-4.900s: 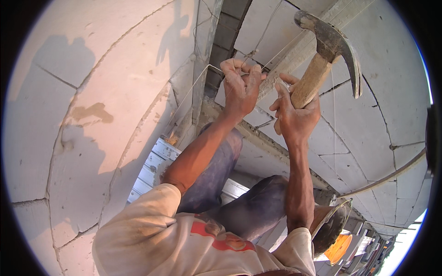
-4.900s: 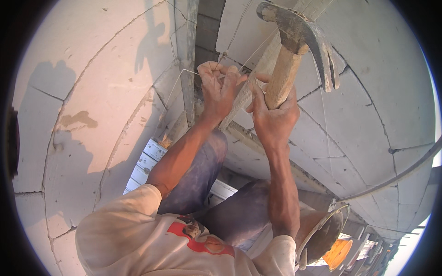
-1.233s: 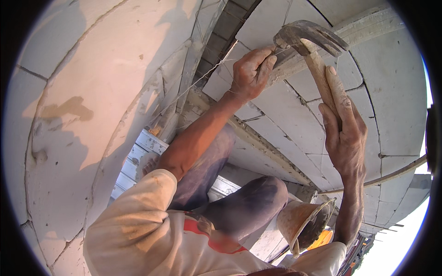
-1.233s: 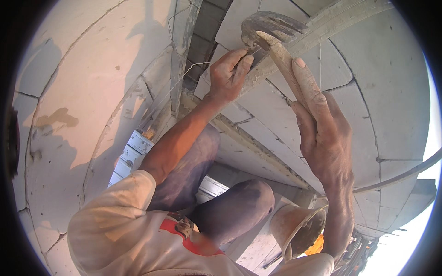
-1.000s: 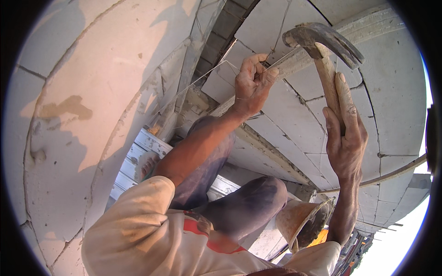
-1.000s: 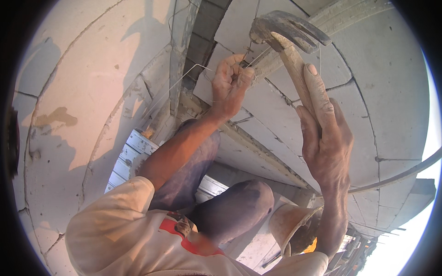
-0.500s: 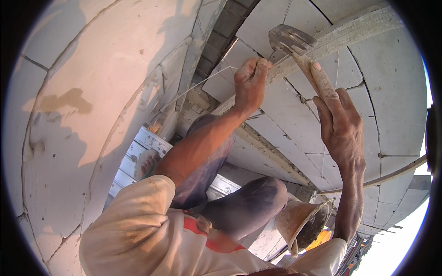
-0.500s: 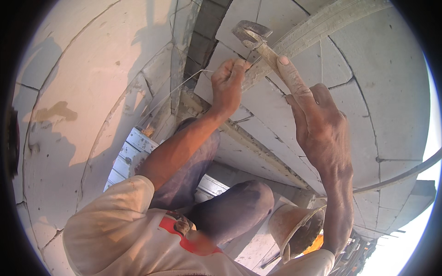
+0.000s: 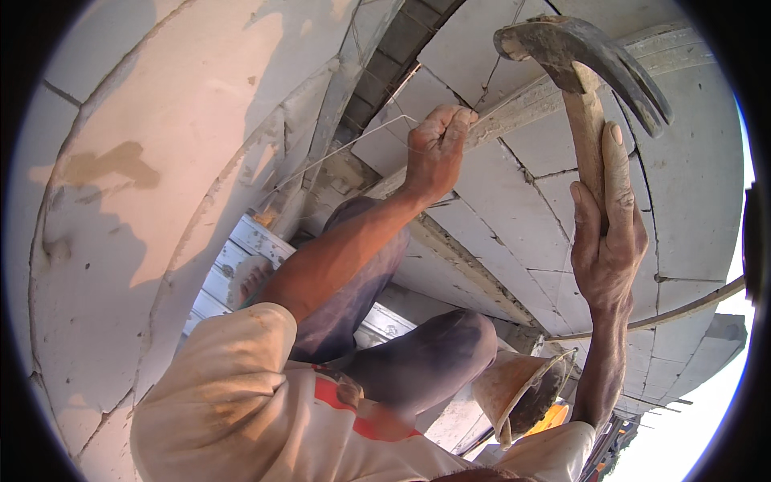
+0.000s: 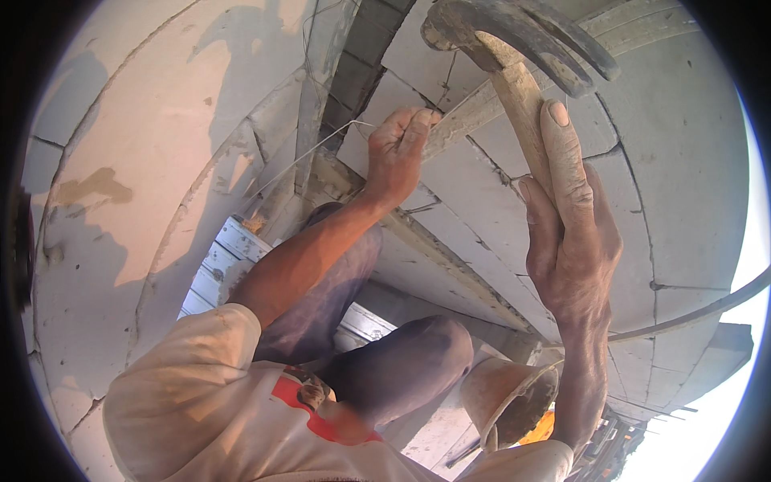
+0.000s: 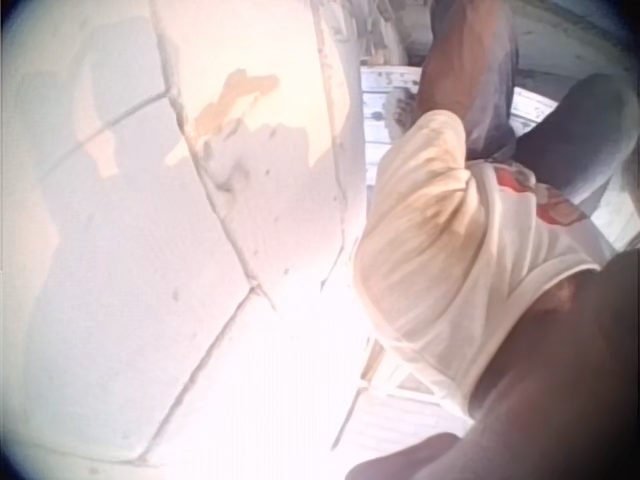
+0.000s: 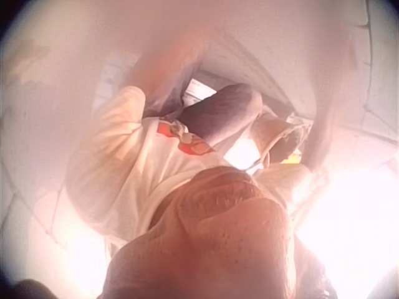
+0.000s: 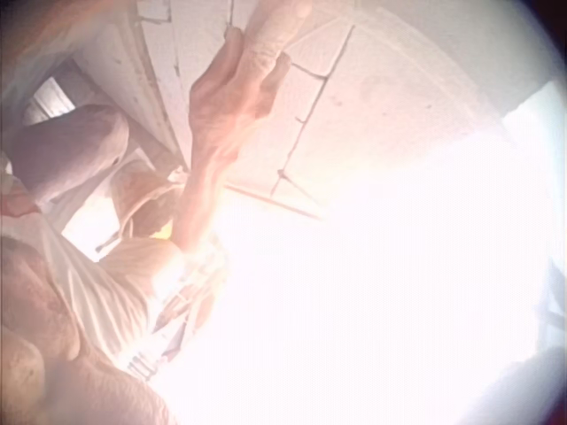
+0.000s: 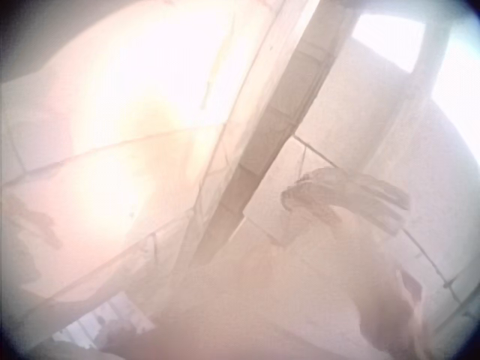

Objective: The person is working on a construction site, installing white tiles on a wall. They use a hammer to secure wires, scoop cement from a bucket with a trowel, and apply it to the tiles before placing them on the wall.

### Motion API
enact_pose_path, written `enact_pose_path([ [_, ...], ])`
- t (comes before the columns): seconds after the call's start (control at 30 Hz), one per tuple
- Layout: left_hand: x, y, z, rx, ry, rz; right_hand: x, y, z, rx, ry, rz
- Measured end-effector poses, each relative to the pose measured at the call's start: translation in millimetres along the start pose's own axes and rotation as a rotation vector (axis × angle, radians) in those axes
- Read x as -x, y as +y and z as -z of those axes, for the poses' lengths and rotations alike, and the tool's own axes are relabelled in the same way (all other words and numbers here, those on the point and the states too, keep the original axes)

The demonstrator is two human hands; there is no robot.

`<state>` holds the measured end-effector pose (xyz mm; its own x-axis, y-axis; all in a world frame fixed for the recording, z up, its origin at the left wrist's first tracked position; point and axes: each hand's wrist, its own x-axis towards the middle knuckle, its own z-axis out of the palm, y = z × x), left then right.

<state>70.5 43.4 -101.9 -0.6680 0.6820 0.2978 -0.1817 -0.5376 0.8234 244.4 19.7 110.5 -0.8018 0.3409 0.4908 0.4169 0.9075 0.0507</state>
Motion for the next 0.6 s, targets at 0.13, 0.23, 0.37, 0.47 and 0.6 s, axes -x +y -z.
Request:
enact_pose_path([
  [0.13,3,10,-9,0.014,-0.025,0.028,12,14,-5,0.074,-0.061,0.024],
  [0.23,5,7,-3,-0.051,-0.007,-0.009,-1,4,0,0.184,-0.296,-0.154],
  [0.37,3,9,1,-0.094,-0.028,-0.021,1,-3,-8,-0.015,0.017,-0.038],
  [0.47,5,7,1,-0.025,-0.024,-0.01,5,2,-16,0.052,-0.057,-0.085],
  [0.6,3,7,-4,-0.064,-0.058,-0.028,-4,1,2,0.147,-0.247,-0.129],
])
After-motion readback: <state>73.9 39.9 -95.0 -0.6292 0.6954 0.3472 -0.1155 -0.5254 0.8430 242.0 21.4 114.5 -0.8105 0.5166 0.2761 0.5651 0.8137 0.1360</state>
